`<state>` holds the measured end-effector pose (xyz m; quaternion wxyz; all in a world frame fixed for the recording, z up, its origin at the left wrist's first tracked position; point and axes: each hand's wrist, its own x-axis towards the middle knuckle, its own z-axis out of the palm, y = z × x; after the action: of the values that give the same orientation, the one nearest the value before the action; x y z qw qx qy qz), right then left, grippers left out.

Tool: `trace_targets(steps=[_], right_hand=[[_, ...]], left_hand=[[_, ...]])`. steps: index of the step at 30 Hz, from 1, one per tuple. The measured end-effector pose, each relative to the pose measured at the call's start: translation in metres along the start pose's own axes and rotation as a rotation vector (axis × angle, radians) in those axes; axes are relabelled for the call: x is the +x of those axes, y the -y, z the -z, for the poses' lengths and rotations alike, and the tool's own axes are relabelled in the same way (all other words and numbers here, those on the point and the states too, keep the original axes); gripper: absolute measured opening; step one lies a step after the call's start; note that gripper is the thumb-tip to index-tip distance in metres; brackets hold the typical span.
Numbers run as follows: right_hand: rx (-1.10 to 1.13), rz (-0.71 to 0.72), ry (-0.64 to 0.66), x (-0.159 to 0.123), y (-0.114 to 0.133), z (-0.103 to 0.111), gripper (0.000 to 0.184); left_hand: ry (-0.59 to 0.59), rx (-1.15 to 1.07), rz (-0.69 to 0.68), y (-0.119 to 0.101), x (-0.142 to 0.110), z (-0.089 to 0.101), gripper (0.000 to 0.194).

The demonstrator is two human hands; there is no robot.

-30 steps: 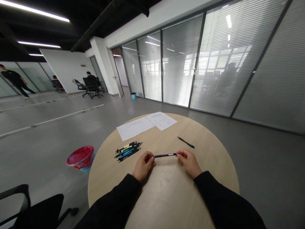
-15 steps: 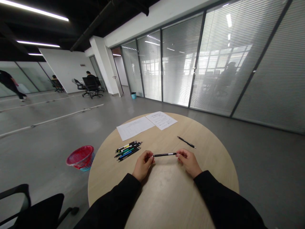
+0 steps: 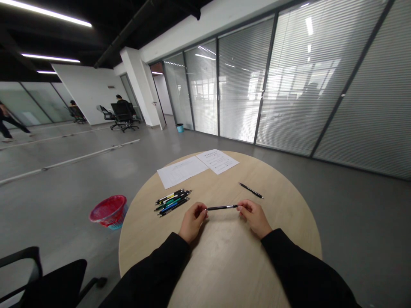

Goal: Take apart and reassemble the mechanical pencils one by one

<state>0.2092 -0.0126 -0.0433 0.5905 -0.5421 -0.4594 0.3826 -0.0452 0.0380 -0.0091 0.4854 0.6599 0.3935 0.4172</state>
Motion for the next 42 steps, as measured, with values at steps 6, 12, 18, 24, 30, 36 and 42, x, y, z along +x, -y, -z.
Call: trace_targets(steps=[6,12,18,24,30,36,42], right_hand=[[-0.013,0.008,0.014,0.0004,-0.0038,0.0010,0.034],[-0.012,0.009,0.001,-0.0003,-0.0016,0.0008,0.038],[-0.021,0.011,0.008,-0.0017,0.0033,0.0006,0.040],[-0.017,0.015,0.004,-0.0006,0.0009,0.0005,0.040],[-0.032,0.032,0.013,-0.0010,0.0014,0.0017,0.041],[-0.029,0.030,0.013,-0.0021,0.0026,0.0010,0.042],[-0.013,0.020,0.021,-0.0025,0.0034,0.0003,0.041]], left_hand=[[-0.008,0.005,-0.006,-0.0029,-0.0005,-0.0008,0.024],[-0.006,0.000,-0.007,-0.0020,-0.0004,-0.0004,0.025],[-0.010,0.015,-0.012,-0.0011,-0.0003,-0.0003,0.022],[-0.020,0.019,-0.029,-0.0023,0.0002,-0.0008,0.025],[-0.014,0.011,-0.017,-0.0040,-0.0002,-0.0007,0.025],[-0.013,0.021,-0.023,-0.0009,-0.0001,0.0007,0.023],[-0.007,0.017,-0.017,-0.0011,-0.0003,0.0004,0.021]])
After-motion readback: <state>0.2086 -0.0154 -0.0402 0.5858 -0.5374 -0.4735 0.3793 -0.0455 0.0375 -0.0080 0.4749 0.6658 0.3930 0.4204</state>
